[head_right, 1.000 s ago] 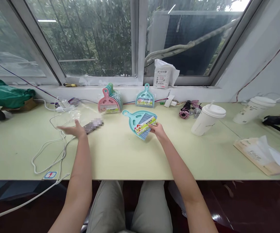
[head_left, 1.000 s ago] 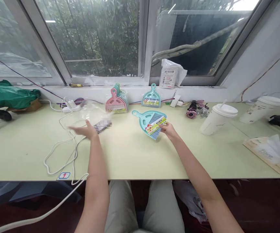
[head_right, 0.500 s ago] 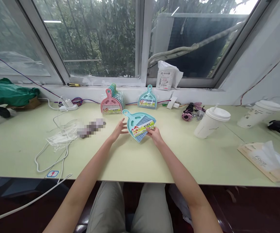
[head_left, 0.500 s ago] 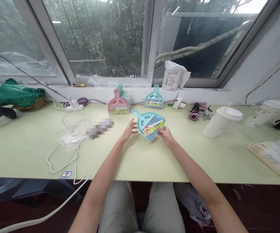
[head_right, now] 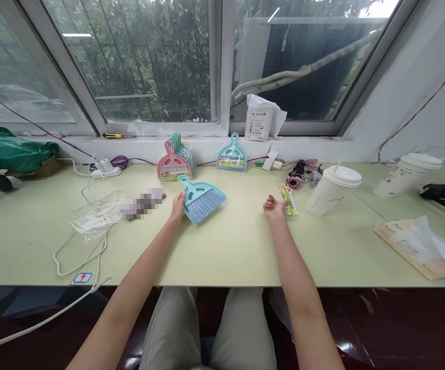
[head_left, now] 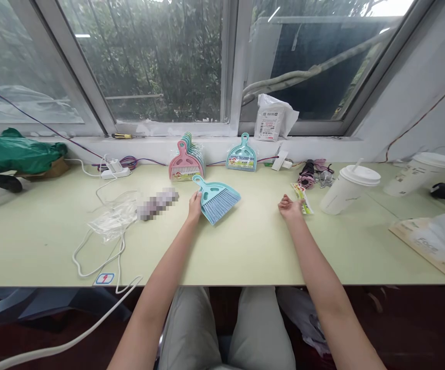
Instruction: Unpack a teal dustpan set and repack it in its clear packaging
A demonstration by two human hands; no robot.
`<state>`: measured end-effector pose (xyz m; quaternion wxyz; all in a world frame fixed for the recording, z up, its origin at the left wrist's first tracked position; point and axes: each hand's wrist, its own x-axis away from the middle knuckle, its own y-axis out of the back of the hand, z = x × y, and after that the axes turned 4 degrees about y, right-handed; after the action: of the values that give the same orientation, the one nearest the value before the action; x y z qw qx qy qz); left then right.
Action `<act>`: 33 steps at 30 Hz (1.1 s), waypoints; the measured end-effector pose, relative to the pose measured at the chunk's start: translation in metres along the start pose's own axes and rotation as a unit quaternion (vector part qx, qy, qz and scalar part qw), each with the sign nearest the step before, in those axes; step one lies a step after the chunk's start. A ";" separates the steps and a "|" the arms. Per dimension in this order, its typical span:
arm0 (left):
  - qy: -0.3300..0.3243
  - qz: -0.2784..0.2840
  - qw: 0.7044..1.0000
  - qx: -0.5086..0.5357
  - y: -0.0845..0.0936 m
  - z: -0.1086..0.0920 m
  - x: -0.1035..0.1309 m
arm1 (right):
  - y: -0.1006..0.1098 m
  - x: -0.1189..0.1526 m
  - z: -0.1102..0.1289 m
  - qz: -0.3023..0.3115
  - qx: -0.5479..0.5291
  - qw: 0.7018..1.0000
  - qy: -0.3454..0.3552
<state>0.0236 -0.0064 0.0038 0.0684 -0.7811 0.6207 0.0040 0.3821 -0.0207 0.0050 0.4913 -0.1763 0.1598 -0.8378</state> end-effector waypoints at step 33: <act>-0.137 0.220 0.943 -0.207 -0.025 -0.032 0.039 | -0.111 0.118 -0.033 0.151 0.396 0.822 0.380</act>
<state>0.0542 -0.0420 0.0347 -0.0134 -0.6139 0.7472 0.2541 0.2286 -0.0699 0.0409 0.5399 0.3920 0.0125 -0.7448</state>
